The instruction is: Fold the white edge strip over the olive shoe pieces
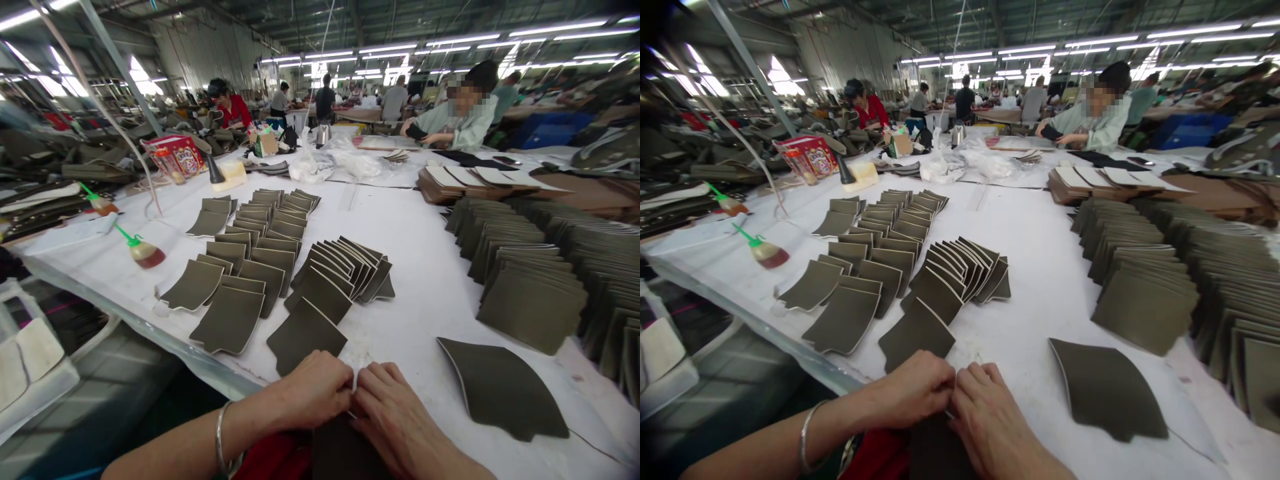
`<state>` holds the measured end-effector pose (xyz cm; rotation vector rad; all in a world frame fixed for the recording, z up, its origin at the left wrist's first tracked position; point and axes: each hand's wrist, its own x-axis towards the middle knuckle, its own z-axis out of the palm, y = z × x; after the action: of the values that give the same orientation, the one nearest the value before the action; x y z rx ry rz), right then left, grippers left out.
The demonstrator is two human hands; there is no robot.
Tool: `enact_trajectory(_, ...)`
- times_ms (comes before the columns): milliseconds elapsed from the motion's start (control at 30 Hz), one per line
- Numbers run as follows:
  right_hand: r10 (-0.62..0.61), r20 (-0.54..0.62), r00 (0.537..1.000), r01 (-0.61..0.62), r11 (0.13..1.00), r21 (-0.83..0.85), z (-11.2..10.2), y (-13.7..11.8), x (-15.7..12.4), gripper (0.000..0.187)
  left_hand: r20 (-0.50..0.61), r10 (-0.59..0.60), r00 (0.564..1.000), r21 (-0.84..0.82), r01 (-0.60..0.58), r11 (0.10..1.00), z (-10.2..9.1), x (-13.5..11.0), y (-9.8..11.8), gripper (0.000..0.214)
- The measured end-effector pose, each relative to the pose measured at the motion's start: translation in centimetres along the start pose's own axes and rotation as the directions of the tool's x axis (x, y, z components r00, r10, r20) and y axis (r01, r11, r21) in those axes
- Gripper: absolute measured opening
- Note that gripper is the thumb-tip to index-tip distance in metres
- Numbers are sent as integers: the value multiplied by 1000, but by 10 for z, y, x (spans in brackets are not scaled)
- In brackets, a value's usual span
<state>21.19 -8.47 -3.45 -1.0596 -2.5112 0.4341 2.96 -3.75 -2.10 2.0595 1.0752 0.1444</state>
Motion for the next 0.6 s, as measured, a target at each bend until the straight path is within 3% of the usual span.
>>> enact_trajectory(67,-10,67,998,10,1000,-8,-18,-6,1,19,-28,25,999,144,-21,989,-11,4,3,16)
enact_trajectory(167,-95,77,992,98,995,-27,-50,-15,6,21,-15,52,999,140,-49,989,-36,10,8,16)
enact_trajectory(233,-171,-1,985,171,985,-17,-66,-19,9,21,34,101,994,65,-103,993,-50,13,13,12)
enact_trajectory(300,-206,-99,974,209,978,17,-73,-21,11,22,136,152,979,-121,-135,983,-54,14,16,9)
enact_trajectory(433,-78,-8,997,78,982,170,-49,-17,-2,23,289,202,936,-477,-42,878,-27,13,5,15)
enact_trajectory(533,12,12,1000,-14,967,255,-16,-11,-22,28,305,194,932,-636,47,771,2,6,-11,23)
enact_trajectory(600,90,37,995,-97,954,285,-1,-9,-33,25,278,140,950,-724,111,681,10,-4,-17,31)
